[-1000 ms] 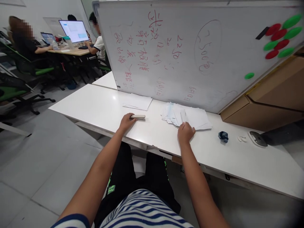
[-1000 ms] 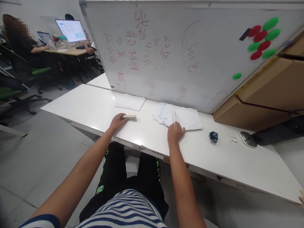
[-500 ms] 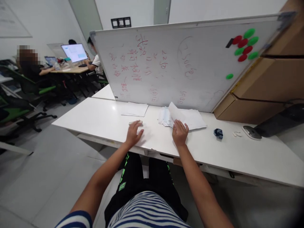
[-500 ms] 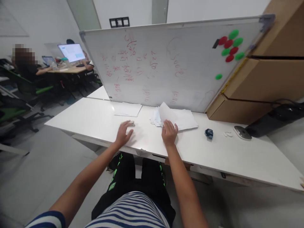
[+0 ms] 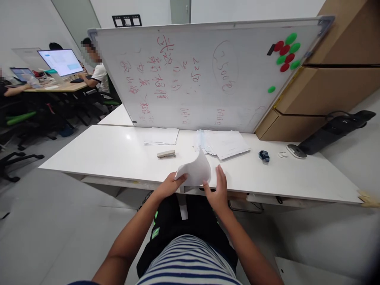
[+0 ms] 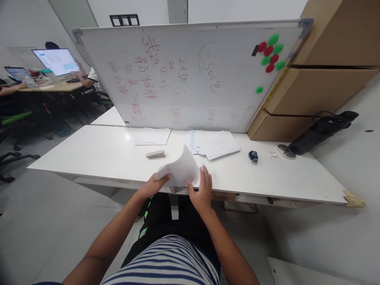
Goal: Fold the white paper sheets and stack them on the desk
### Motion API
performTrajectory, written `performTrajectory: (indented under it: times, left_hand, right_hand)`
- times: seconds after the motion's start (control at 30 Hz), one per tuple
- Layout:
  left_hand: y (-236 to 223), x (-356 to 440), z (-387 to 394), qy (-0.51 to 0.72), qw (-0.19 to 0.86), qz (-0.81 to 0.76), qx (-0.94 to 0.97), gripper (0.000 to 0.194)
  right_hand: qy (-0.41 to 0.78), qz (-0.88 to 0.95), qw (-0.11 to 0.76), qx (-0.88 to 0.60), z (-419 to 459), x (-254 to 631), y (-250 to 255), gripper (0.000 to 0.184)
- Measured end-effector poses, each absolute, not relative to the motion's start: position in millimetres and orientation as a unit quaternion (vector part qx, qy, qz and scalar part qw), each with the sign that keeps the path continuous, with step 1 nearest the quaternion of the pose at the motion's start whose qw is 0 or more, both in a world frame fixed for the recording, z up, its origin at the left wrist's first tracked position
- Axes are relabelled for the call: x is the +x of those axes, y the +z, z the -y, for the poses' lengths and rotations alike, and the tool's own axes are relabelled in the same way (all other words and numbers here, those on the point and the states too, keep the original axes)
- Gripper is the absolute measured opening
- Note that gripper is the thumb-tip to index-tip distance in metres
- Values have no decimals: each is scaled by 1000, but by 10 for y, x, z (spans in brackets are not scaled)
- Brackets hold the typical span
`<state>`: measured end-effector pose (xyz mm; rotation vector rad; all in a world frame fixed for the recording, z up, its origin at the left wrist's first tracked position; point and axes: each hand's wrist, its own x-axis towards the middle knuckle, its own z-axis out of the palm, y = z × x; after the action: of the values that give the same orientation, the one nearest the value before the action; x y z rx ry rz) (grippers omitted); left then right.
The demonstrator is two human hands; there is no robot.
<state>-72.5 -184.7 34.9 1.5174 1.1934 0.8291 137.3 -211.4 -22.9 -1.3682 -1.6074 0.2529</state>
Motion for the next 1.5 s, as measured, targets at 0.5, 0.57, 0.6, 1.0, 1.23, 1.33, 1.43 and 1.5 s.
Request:
performTrajectory:
  times: [0.5, 0.57, 0.6, 1.0, 1.23, 1.33, 1.43, 1.5]
  left_hand:
    - [168, -853, 1599, 478, 524, -482, 514, 50]
    - [139, -831, 1643, 488, 512, -494, 506, 51]
    - [130, -829, 1666, 483, 503, -499, 514, 49]
    - [94, -801, 1729, 449, 362, -495, 650, 32]
    - [24, -793, 1731, 439, 367, -523, 631, 35]
    - [-51, -785, 1713, 427, 383, -541, 615, 36]
    - [-100, -762, 1696, 434, 413, -561, 571, 38]
    - [-95, -758, 1693, 455, 438, -554, 542, 41]
  right_hand:
    - [442, 518, 495, -540, 1763, 1517, 19, 47]
    - [438, 536, 484, -535, 1787, 1458, -16, 45]
    - [435, 542, 477, -538, 1800, 1439, -39, 44]
    - [398, 532, 449, -598, 1914, 1379, -239, 45]
    - [387, 542, 445, -599, 1933, 1355, -290, 46]
    - [378, 559, 444, -590, 1936, 1352, -277, 44]
    - [377, 580, 428, -582, 1931, 1382, -238, 44]
    - [388, 566, 406, -604, 1932, 1438, -190, 44]
